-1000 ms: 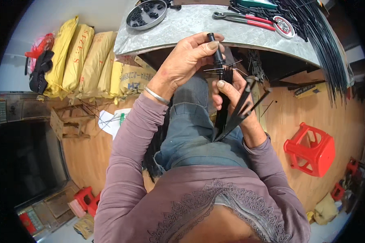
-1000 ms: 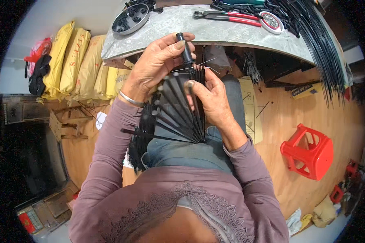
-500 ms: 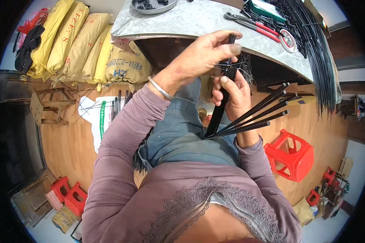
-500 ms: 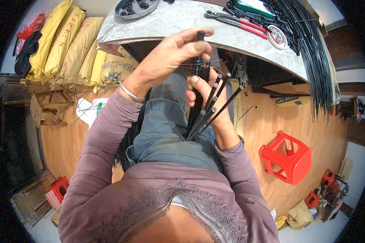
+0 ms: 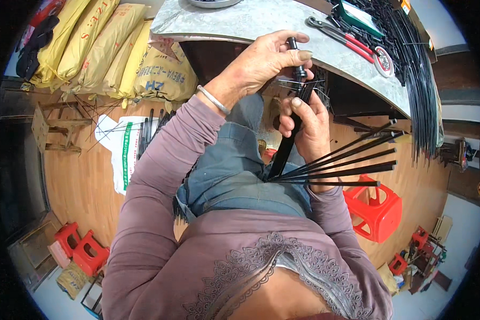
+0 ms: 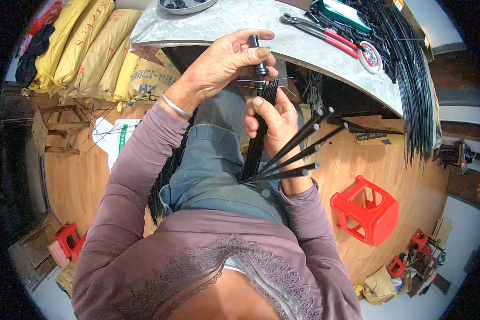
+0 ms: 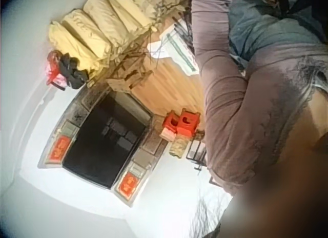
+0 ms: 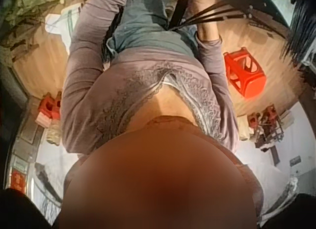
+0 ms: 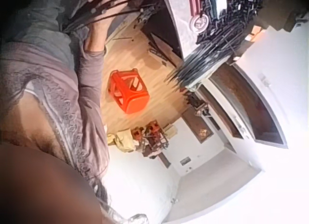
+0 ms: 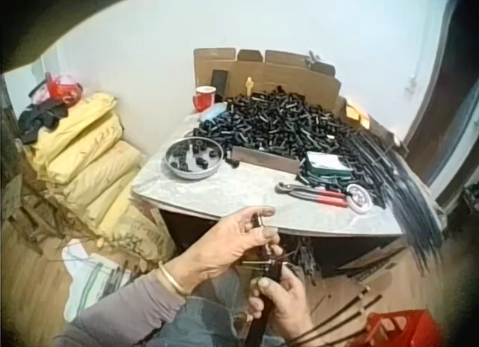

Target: Assembling bundles of black wires into a plastic frame and trimming them with pliers at a workbench.

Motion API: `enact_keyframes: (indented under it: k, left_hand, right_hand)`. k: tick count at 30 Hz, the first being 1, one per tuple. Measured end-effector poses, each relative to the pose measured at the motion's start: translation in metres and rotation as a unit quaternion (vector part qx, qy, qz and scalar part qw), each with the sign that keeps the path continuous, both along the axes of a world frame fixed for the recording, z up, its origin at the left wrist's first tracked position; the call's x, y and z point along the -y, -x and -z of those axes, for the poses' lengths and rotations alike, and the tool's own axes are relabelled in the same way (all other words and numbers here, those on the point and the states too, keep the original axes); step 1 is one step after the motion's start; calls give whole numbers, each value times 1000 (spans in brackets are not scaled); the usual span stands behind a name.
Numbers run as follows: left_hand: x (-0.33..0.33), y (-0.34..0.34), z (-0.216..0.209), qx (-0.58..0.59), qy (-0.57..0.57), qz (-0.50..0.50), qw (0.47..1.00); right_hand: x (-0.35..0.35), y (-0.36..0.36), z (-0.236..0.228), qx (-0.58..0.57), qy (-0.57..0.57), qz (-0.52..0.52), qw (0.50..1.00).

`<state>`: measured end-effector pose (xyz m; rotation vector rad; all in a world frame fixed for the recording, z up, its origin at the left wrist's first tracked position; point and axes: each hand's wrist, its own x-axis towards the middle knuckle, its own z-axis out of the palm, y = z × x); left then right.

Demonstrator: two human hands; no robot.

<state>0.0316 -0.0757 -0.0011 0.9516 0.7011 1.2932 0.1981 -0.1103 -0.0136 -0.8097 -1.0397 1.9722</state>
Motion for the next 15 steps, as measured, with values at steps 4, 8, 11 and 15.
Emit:
enact_keyframes:
  k: [4, 8, 11, 15]
  left_hand:
    - [-1, 3, -2, -17, -21, 0, 1000]
    - [2, -2, -3, -130, -70, -40, 988]
    - [1, 0, -1, -126, -82, -27, 988]
    - [3, -1, 1, -65, -77, -10, 995]
  right_hand:
    - [1, 1, -1, -8, 2, -2, 1000]
    - [-1, 1, 0, 1, 8, -3, 1000]
    - [-1, 1, 0, 5, 9, -4, 1000]
    - [-2, 0, -1, 3, 14, 2, 1000]
